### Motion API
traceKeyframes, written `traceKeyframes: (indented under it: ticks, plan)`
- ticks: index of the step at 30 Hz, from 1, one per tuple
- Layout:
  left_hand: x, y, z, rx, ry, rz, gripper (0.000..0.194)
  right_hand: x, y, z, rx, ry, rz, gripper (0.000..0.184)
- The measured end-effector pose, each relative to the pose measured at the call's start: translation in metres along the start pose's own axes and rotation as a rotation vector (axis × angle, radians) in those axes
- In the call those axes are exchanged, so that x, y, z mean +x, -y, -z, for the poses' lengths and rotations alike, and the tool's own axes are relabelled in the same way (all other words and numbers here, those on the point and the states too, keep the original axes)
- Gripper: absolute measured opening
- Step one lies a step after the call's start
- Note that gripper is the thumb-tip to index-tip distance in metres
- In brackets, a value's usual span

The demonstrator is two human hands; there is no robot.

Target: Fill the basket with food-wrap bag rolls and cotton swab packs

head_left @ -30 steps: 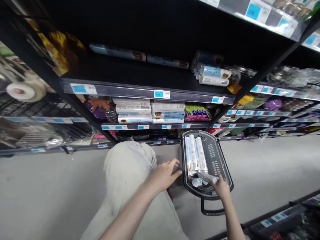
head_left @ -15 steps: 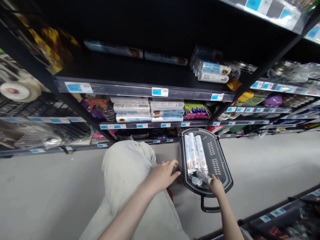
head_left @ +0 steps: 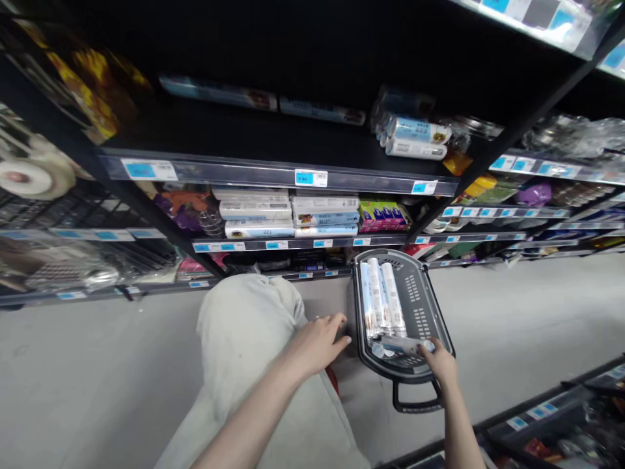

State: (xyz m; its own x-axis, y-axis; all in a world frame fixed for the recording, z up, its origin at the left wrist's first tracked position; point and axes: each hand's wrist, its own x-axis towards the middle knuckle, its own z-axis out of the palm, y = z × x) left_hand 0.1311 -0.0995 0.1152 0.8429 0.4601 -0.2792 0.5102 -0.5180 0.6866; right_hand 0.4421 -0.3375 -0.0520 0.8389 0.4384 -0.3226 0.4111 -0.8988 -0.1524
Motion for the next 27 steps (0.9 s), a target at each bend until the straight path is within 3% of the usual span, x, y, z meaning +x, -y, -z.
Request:
traceKeyframes:
  ticks: [6,11,20,27]
  plan:
    - [-0.001,0.0,0.0,0.041,0.009,-0.001,0.027,0.005,-0.029,0.005,0.193,-0.055,-0.163,0.053]
    - [0.001,0.001,-0.002,0.057,0.025,0.021,0.027,0.002,-0.034,0.005,0.324,-0.139,-0.239,0.056]
    - [0.002,-0.001,-0.001,0.083,0.057,0.047,0.029,0.003,0.006,0.009,0.306,-0.384,-0.297,0.063]
    - [0.0,-0.004,0.001,0.105,0.067,0.052,0.031,0.052,0.038,-0.001,0.316,-0.493,-0.234,0.058]
